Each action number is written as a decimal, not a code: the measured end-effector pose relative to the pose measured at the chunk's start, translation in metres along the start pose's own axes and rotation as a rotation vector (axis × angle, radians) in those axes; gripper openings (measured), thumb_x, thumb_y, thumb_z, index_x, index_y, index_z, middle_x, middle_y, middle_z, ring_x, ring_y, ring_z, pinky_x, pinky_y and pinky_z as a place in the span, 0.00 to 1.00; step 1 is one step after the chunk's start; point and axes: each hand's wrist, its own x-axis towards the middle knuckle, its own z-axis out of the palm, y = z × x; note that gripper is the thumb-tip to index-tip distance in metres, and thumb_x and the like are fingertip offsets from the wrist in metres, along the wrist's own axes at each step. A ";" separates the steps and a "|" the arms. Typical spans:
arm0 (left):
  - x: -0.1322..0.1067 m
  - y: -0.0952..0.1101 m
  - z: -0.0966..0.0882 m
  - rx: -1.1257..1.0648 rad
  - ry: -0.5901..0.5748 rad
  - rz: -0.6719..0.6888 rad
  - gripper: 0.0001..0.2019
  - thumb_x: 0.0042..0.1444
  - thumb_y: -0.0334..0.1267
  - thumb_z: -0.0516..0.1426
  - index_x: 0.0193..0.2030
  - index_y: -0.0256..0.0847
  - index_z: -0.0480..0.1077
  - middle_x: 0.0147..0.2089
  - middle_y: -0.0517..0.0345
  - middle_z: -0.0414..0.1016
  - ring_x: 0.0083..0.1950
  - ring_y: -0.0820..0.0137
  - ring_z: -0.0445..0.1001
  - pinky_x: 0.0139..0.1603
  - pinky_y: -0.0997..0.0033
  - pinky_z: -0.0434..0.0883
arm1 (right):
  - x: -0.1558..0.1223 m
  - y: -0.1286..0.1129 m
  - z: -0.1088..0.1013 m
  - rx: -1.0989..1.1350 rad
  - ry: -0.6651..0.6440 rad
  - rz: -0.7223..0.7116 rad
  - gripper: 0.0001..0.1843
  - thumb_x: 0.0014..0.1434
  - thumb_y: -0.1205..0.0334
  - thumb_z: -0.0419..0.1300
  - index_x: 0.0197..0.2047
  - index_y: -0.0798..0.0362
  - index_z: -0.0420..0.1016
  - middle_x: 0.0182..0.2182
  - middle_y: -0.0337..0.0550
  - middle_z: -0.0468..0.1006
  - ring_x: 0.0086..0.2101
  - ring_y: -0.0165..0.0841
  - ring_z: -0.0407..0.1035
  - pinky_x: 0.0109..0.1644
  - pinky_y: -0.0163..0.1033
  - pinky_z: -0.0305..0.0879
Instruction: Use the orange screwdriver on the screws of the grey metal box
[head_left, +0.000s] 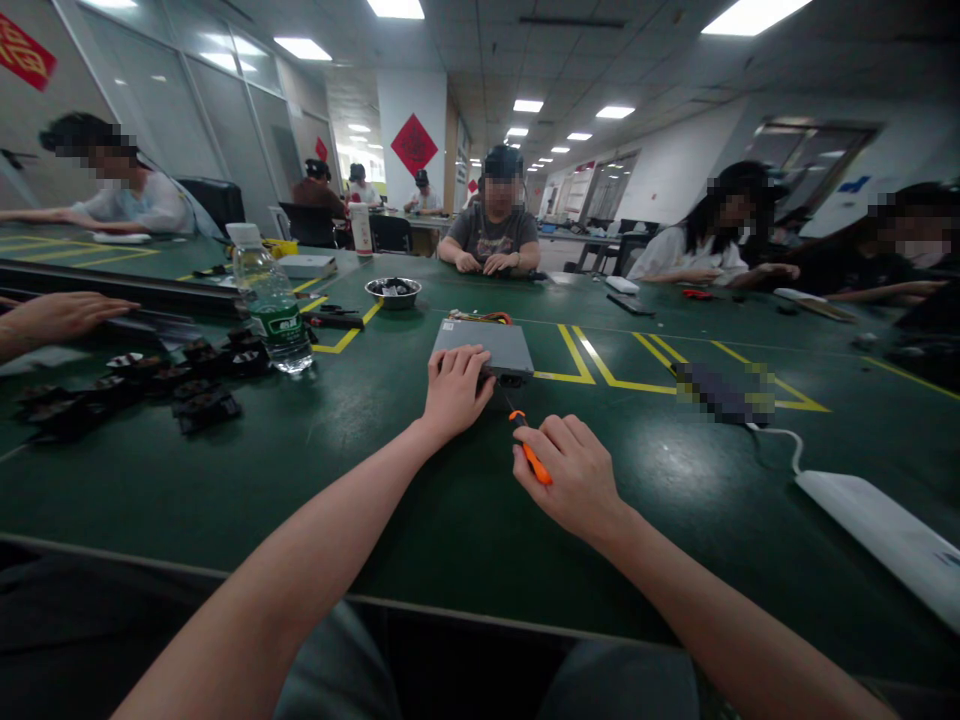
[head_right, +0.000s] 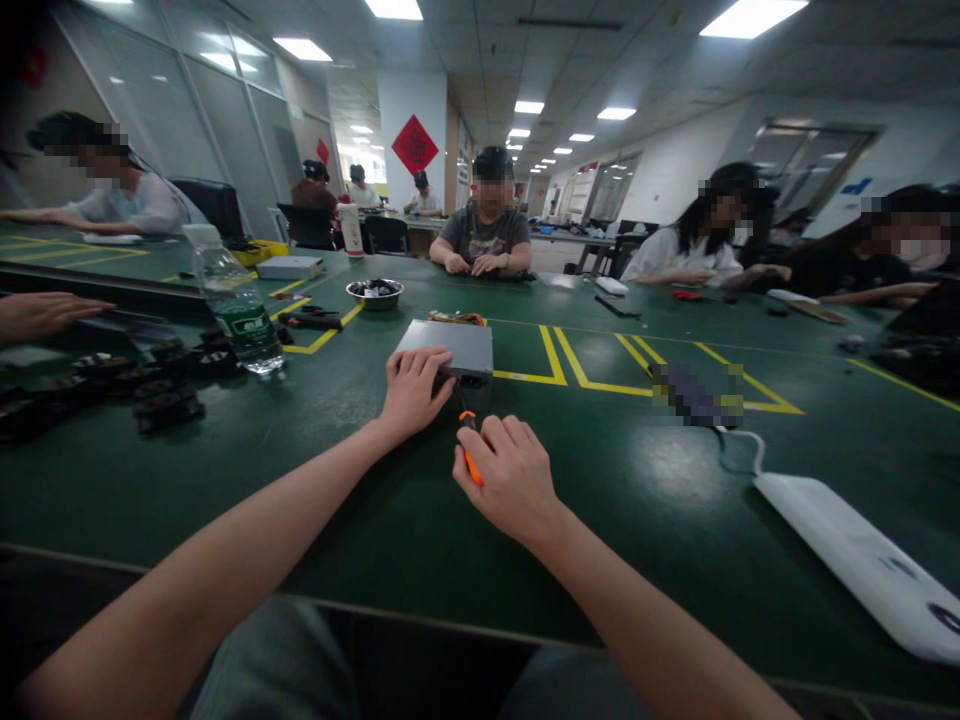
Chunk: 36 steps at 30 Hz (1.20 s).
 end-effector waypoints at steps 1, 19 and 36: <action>0.000 0.000 0.000 -0.001 0.000 0.000 0.15 0.58 0.41 0.50 0.51 0.44 0.62 0.56 0.54 0.66 0.58 0.63 0.60 0.59 0.57 0.50 | 0.000 0.000 0.000 -0.001 -0.001 -0.001 0.09 0.57 0.63 0.52 0.36 0.55 0.72 0.27 0.42 0.66 0.30 0.32 0.57 0.35 0.37 0.54; 0.000 0.000 -0.001 0.002 -0.006 -0.005 0.15 0.57 0.40 0.50 0.52 0.44 0.62 0.55 0.53 0.66 0.57 0.62 0.60 0.59 0.56 0.51 | 0.003 -0.001 -0.002 -0.014 0.037 0.037 0.09 0.57 0.63 0.51 0.35 0.55 0.72 0.27 0.42 0.66 0.30 0.31 0.58 0.34 0.37 0.55; 0.000 0.000 0.000 0.005 -0.001 -0.004 0.15 0.58 0.40 0.50 0.51 0.44 0.62 0.56 0.55 0.66 0.57 0.63 0.60 0.59 0.58 0.50 | -0.001 -0.004 0.002 -0.127 0.143 -0.103 0.07 0.56 0.70 0.52 0.38 0.53 0.68 0.38 0.48 0.67 0.37 0.33 0.61 0.39 0.37 0.62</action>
